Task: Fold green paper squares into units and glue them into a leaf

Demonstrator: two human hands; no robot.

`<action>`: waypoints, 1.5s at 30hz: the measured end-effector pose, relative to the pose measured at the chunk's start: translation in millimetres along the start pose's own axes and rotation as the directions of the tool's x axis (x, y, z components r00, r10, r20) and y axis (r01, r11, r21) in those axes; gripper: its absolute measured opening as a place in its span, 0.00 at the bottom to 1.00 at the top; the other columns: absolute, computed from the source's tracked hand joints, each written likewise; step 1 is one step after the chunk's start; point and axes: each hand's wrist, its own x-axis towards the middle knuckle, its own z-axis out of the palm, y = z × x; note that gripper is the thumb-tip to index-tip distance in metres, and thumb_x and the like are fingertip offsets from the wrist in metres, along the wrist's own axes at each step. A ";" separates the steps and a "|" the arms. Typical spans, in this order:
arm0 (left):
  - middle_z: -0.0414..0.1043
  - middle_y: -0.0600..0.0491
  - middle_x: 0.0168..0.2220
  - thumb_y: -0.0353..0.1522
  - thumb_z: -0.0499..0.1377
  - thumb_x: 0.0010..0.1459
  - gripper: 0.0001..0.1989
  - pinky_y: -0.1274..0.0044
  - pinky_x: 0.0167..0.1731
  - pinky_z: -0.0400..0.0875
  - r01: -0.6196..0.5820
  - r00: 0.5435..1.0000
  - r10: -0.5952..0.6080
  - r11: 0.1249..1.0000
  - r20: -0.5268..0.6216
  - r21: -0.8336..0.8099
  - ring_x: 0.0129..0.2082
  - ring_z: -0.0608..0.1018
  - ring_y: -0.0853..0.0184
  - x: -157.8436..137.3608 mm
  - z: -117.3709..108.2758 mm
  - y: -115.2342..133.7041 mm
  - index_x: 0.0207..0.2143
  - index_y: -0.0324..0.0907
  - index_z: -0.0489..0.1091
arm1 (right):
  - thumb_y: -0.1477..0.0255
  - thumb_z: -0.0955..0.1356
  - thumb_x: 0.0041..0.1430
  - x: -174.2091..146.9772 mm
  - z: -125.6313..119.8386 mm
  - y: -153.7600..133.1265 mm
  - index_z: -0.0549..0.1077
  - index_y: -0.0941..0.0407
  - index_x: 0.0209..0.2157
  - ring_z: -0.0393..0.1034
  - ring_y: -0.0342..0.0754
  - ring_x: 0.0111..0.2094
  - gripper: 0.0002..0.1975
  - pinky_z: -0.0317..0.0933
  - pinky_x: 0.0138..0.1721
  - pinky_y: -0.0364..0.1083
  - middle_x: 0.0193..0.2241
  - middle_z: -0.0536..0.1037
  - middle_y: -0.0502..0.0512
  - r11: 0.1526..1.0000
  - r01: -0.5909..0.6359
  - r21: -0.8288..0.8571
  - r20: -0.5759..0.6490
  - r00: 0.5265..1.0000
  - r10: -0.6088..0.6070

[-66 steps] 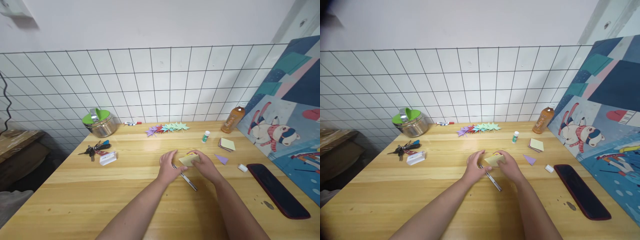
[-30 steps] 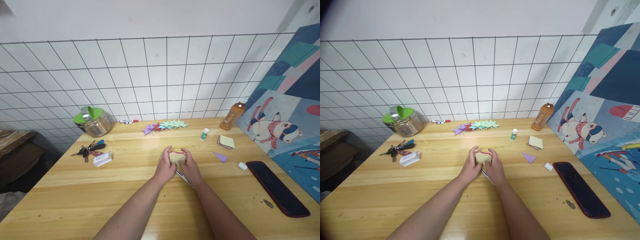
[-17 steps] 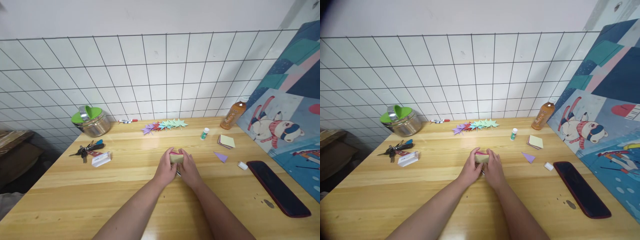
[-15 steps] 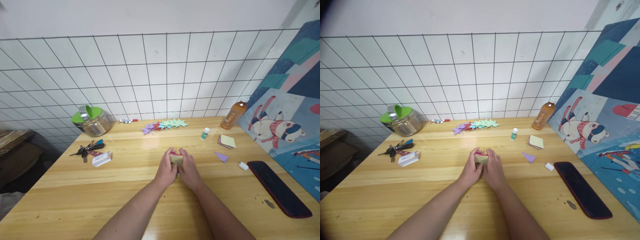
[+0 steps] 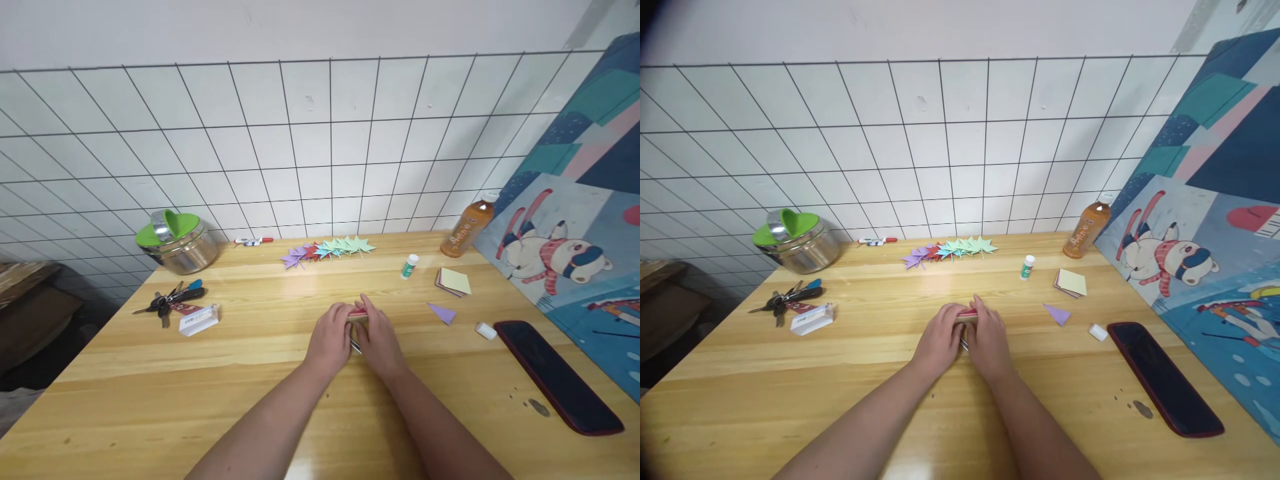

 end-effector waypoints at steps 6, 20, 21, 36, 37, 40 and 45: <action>0.67 0.48 0.46 0.27 0.50 0.57 0.16 0.65 0.48 0.63 -0.024 0.999 0.029 0.977 -0.020 0.212 0.46 0.70 0.61 1.7 -1.9 3.6 0.49 0.43 0.61 | 0.79 0.57 0.57 -3.0 -7.3 -14.6 0.51 0.56 0.60 0.45 0.55 0.61 0.29 0.43 0.58 0.59 0.62 0.51 0.59 0.947 0.139 -0.290 -0.045 0.986 -0.158; 0.72 0.52 0.38 0.25 0.50 0.58 0.12 0.63 0.52 0.55 -0.015 1.000 0.022 0.947 -0.018 0.322 0.40 0.72 0.63 -1.7 -1.0 3.5 0.42 0.46 0.65 | 0.78 0.56 0.60 0.3 -10.1 -7.3 0.69 0.56 0.45 0.64 0.49 0.50 0.16 0.48 0.56 0.57 0.48 0.71 0.59 0.980 0.117 -0.161 0.043 0.993 -0.111; 0.72 0.52 0.38 0.25 0.50 0.58 0.12 0.63 0.51 0.56 -0.026 0.999 0.034 0.951 -0.020 0.307 0.40 0.72 0.62 -1.8 -1.0 3.3 0.42 0.46 0.65 | 0.77 0.56 0.61 1.0 -11.6 -6.5 0.70 0.56 0.44 0.67 0.48 0.47 0.15 0.48 0.56 0.57 0.45 0.74 0.58 0.986 0.116 -0.121 0.033 0.993 -0.112; 0.74 0.55 0.32 0.34 0.45 0.63 0.13 0.77 0.33 0.67 0.103 0.994 -0.097 0.987 0.050 -0.125 0.32 0.75 0.67 -0.7 -8.9 -11.0 0.44 0.45 0.67 | 0.69 0.62 0.57 -1.2 -32.7 -0.8 0.74 0.54 0.41 0.72 0.48 0.42 0.13 0.65 0.46 0.48 0.40 0.78 0.52 0.968 -0.045 0.248 -0.079 0.995 0.066; 0.74 0.55 0.33 0.33 0.46 0.62 0.13 0.77 0.34 0.67 0.095 0.995 -0.089 0.988 0.054 -0.125 0.33 0.75 0.67 -0.4 -8.8 -11.0 0.44 0.45 0.67 | 0.69 0.62 0.57 -1.0 -32.4 0.7 0.75 0.54 0.40 0.73 0.48 0.42 0.13 0.65 0.45 0.48 0.40 0.78 0.52 0.960 -0.058 0.275 -0.069 0.994 0.079; 0.75 0.55 0.36 0.32 0.48 0.61 0.12 0.77 0.35 0.67 0.056 0.996 -0.047 0.990 0.077 -0.128 0.36 0.75 0.67 0.6 -7.0 -9.7 0.44 0.47 0.68 | 0.68 0.62 0.57 1.0 -29.9 8.0 0.76 0.53 0.38 0.73 0.49 0.39 0.12 0.66 0.43 0.48 0.37 0.79 0.53 0.941 -0.119 0.316 -0.087 0.984 0.154; 0.73 0.51 0.39 0.33 0.51 0.59 0.12 0.73 0.41 0.66 0.042 0.998 -0.047 0.991 -0.041 -0.127 0.41 0.73 0.64 2.4 -5.7 -13.7 0.45 0.45 0.67 | 0.66 0.60 0.57 10.0 -35.5 35.6 0.75 0.56 0.40 0.74 0.48 0.38 0.16 0.67 0.39 0.46 0.38 0.79 0.54 0.929 -0.265 0.256 -0.051 0.957 0.287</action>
